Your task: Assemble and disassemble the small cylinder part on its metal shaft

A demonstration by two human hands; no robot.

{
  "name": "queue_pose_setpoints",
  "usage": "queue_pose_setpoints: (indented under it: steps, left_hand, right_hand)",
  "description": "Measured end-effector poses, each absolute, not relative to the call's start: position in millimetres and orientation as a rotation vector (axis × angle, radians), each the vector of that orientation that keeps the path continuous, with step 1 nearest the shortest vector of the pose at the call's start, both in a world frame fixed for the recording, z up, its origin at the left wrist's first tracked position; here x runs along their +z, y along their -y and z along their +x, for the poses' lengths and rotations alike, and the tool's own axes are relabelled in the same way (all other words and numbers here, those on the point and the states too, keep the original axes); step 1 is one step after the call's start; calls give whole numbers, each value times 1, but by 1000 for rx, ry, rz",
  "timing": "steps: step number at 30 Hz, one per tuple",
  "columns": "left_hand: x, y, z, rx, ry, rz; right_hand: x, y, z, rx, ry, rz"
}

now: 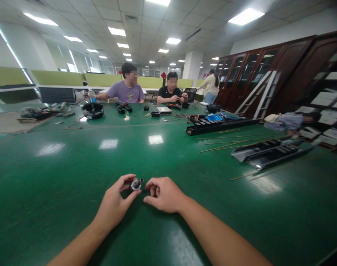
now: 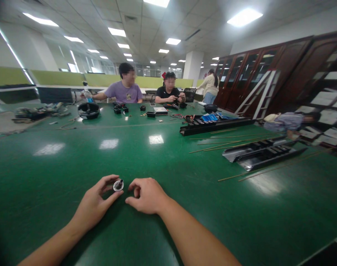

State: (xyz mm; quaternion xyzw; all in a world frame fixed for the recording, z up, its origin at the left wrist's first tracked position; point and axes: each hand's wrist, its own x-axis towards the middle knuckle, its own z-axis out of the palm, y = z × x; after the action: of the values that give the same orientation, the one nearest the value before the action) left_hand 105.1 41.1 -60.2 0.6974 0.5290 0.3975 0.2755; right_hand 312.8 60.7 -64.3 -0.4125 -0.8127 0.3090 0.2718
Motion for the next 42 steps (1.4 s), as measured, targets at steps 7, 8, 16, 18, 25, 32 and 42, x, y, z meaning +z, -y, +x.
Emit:
queue_pose_setpoints:
  steps: [7, 8, 16, 18, 25, 32, 42]
  left_hand:
    - [-55, -38, 104, 1005, -1402, 2113]
    - [-55, -38, 104, 1008, -1394, 2132]
    - [-61, -39, 104, 990, -1371, 2134]
    - [-63, -39, 104, 978, -1397, 2070]
    - [-61, -38, 105, 945, -1362, 2129]
    - [-59, -36, 105, 949, -1273, 2189]
    - [-62, -38, 104, 955, -1292, 2180]
  right_hand:
    - [-65, -60, 312, 818, 2124, -1077]
    - [-65, -60, 312, 822, 2120, -1078]
    - [-64, -61, 312, 822, 2050, -1112]
    - [-64, -61, 313, 818, 2047, -1091]
    - [-62, -60, 312, 775, 2059, -1052]
    - [-62, -60, 312, 725, 2090, -1022]
    - [-67, -61, 312, 647, 2104, -970]
